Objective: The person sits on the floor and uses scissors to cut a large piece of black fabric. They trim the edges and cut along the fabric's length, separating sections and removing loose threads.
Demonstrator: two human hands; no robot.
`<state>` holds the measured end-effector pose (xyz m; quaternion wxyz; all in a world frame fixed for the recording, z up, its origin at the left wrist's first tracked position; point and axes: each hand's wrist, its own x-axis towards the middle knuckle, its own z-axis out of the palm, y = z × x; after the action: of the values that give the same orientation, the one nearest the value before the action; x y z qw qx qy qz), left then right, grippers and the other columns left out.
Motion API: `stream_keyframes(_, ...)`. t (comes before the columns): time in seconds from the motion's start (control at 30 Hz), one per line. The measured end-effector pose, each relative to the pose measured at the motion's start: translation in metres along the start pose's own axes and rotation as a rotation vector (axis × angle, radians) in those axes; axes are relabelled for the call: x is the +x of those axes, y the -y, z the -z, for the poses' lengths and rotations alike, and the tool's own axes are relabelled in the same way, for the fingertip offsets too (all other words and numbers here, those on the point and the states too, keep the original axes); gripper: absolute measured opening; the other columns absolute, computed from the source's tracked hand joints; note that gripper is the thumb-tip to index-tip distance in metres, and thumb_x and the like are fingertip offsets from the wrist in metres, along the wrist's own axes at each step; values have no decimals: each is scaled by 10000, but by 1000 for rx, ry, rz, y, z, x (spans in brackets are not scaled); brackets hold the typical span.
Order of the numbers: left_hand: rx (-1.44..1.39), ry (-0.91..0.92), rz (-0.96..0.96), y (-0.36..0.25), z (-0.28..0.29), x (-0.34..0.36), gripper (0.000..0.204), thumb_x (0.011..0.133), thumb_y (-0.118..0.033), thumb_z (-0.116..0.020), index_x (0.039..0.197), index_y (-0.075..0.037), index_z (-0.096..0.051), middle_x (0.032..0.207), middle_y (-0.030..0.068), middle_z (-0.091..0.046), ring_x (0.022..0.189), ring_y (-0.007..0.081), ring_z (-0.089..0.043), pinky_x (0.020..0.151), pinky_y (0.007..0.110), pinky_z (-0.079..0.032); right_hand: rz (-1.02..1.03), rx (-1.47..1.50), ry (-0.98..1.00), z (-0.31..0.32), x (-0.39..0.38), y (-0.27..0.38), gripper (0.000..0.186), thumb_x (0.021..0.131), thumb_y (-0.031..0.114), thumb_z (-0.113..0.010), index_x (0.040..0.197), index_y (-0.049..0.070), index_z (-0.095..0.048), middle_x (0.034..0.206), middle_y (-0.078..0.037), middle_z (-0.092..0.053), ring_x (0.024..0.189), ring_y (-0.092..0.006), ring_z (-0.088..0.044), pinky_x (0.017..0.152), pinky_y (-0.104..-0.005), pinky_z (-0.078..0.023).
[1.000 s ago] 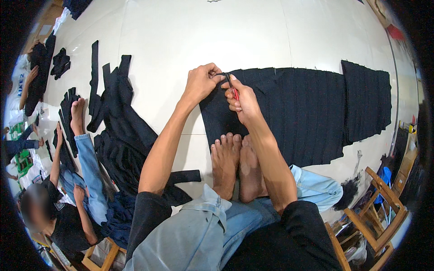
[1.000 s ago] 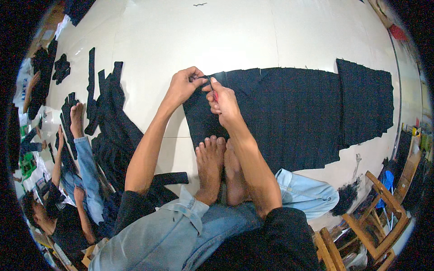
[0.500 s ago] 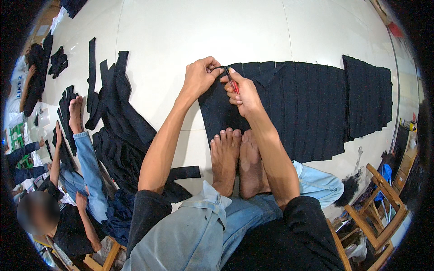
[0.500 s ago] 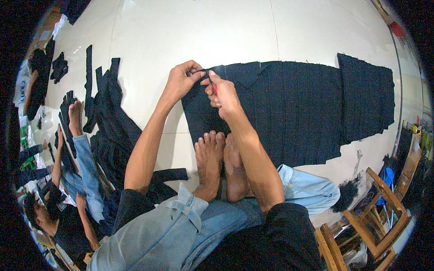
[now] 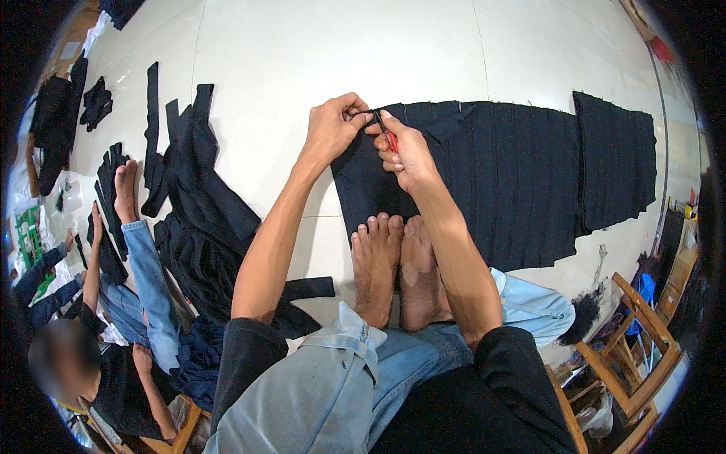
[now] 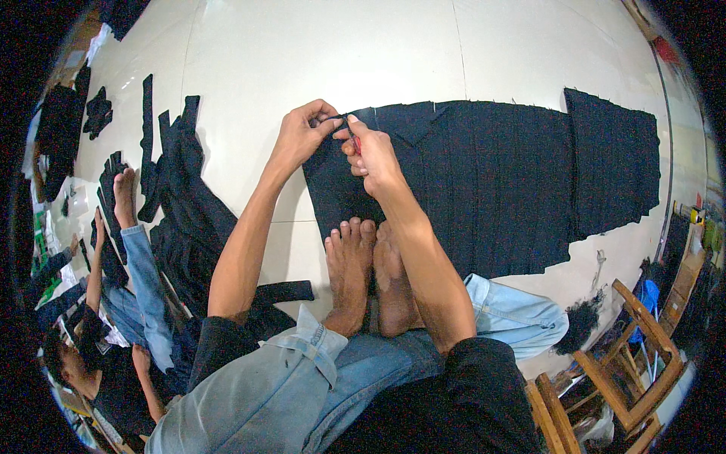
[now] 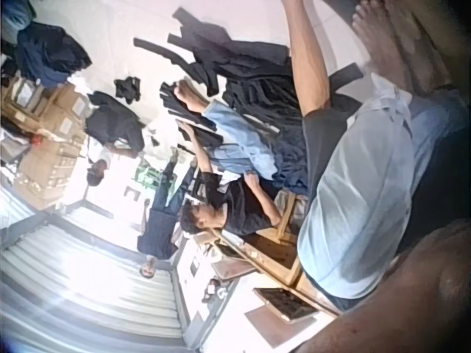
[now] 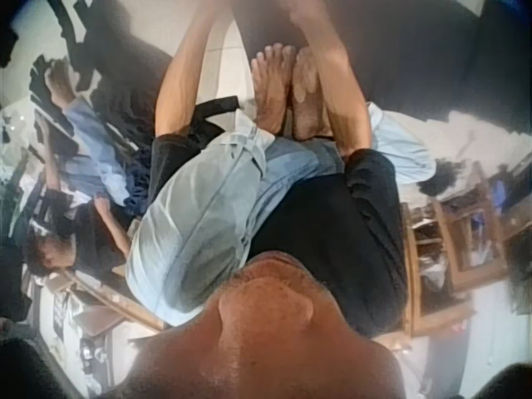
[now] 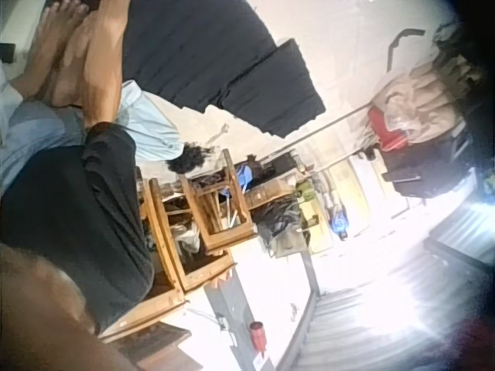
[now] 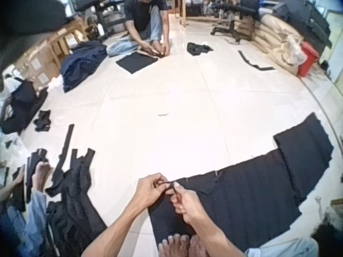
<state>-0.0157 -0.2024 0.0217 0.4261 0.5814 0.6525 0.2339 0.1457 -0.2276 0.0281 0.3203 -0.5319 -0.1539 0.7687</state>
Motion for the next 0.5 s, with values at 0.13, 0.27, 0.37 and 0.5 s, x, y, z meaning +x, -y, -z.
stream_keyframes(0.13,51,38,18,-2,2,1,172,844,-160,-744,961,-34,-741,765,48,-697,689,113,-575,654,284,-469,19,-30,-15,-1,-1,2,378,1017,363,-546,970,4,-652,612,29,-508,421,-22,-325,360,-203,-218)
stream_keyframes(0.27,38,39,-25,5,2,2,216,853,-179,-734,1020,-45,-761,817,80,-720,728,138,-598,693,304,-489,9,-53,-23,-3,2,6,362,1014,353,-554,963,9,-657,610,34,-501,430,-23,-321,371,-205,-216)
stream_keyframes(0.37,64,54,-3,2,4,1,237,859,-191,-728,1043,-46,-766,848,95,-732,764,161,-615,725,335,-503,8,-69,-22,-3,3,9,340,1006,337,-569,930,19,-663,609,41,-495,435,-25,-312,380,-212,-212)
stream_keyframes(0.5,98,41,-28,2,5,0,241,866,-201,-725,1046,-46,-767,885,110,-744,810,195,-643,758,380,-518,15,-96,-19,-2,4,10,322,996,320,-586,885,29,-663,608,49,-490,436,-28,-302,385,-221,-208)
